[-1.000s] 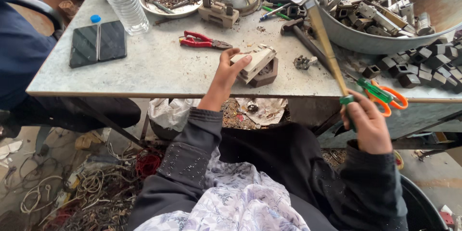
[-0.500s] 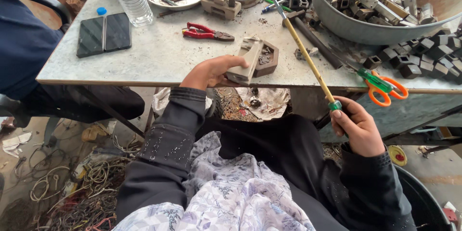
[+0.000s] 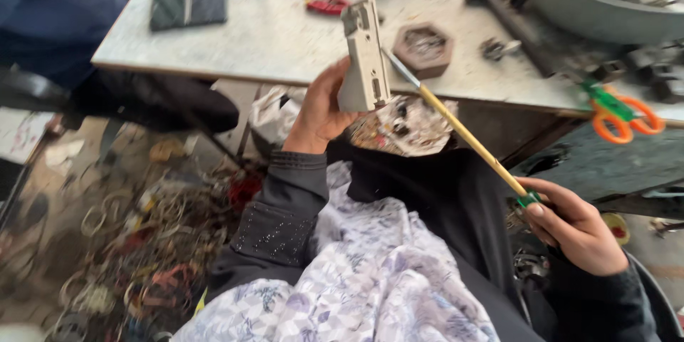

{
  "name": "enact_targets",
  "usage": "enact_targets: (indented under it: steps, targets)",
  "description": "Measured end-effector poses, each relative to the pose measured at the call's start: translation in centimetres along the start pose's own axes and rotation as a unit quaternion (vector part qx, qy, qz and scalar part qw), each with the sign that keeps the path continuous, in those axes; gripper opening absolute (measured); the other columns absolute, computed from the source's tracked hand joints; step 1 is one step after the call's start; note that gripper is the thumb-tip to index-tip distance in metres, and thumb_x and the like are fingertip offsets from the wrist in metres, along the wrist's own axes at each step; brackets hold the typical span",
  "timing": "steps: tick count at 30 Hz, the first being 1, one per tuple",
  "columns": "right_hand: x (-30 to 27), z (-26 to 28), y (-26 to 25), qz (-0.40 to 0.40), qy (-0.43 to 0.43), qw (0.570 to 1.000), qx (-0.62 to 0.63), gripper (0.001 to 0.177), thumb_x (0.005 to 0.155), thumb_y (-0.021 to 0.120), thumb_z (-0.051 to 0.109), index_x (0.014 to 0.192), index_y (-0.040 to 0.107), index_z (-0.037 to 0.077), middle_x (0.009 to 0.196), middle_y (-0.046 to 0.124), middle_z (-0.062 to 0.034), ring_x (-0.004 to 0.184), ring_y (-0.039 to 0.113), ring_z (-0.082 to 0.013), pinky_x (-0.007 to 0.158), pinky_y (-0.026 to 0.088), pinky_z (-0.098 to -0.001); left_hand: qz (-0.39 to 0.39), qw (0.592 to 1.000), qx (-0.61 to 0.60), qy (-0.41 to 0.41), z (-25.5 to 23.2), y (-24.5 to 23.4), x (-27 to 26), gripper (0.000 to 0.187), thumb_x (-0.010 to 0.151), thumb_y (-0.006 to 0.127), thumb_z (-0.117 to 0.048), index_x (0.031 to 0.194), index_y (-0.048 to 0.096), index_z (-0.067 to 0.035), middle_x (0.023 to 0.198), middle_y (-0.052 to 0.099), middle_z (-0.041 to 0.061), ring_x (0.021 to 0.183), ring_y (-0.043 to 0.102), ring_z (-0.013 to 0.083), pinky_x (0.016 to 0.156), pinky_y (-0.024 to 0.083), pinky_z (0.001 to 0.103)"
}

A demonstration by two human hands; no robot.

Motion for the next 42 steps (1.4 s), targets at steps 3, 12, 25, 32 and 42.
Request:
enact_targets:
  steps: [3, 12, 25, 32, 42]
  targets:
    - [-1.2, -1.8, -0.2, 0.017, 0.055, 0.997, -0.048, 0.049, 0.097, 0.055, 0.005, 0.145, 0.058, -0.001, 0.076, 0.053, -0.0042, 0.059, 0.041, -0.0098, 0.049, 0.033, -0.027, -0.008, 0.999, -0.03, 0.04, -1.2, 0.4, -2.1, 0.069, 0.104, 0.058, -0.054, 0.142, 0.048, 0.002, 0.115, 0.067, 0.02, 0.095, 0.076, 0.0258, 0.076, 0.065, 0.042]
    - [-2.2, -7.1, -2.6, 0.17, 0.063, 0.97, -0.164, 0.053, 0.107, 0.049, 0.008, 0.158, 0.055, 0.002, 0.091, 0.062, -0.0125, 0.06, 0.056, -0.0166, 0.047, 0.053, -0.0344, -0.059, 0.985, 0.089, 0.136, -4.9, 0.7, -7.8, 0.087, 0.097, 0.052, -0.072, 0.138, 0.054, 0.005, 0.11, 0.069, 0.023, 0.094, 0.076, 0.0257, 0.079, 0.066, 0.042]
    - [-5.4, -7.1, -0.5, 0.157, 0.078, 0.973, -0.151, 0.051, 0.103, 0.053, 0.009, 0.153, 0.053, 0.004, 0.077, 0.057, -0.011, 0.059, 0.049, -0.0153, 0.048, 0.049, -0.0367, -0.077, 0.982, 0.141, 0.101, -5.0, 1.4, -9.4, 0.096, 0.092, 0.062, -0.072, 0.15, 0.045, 0.003, 0.122, 0.065, 0.016, 0.108, 0.069, 0.0191, 0.086, 0.062, 0.035]
    - [-7.3, -7.5, -1.0, 0.153, 0.056, 0.978, -0.128, 0.049, 0.106, 0.051, 0.009, 0.154, 0.053, 0.002, 0.08, 0.058, -0.0105, 0.058, 0.051, -0.0143, 0.048, 0.049, -0.035, -0.071, 0.985, 0.131, 0.089, -4.5, 1.2, -9.2, 0.097, 0.09, 0.063, -0.073, 0.145, 0.05, 0.007, 0.117, 0.069, 0.016, 0.1, 0.072, 0.0161, 0.076, 0.063, 0.031]
    - [-9.8, -8.0, -1.3, 0.094, 0.117, 0.985, -0.088, 0.05, 0.104, 0.052, 0.01, 0.153, 0.054, 0.003, 0.07, 0.057, -0.0108, 0.056, 0.046, -0.0147, 0.046, 0.045, -0.0341, -0.046, 0.987, 0.144, 0.05, -3.8, 3.0, -8.2, 0.1, 0.091, 0.058, -0.078, 0.139, 0.056, 0.01, 0.111, 0.071, 0.019, 0.092, 0.074, 0.0176, 0.072, 0.064, 0.032]
Point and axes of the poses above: each hand's wrist, its own x-axis towards the middle knuckle, its own y-axis out of the palm, z = x × y, the point moved 1 cm from there along x, towards the middle knuckle
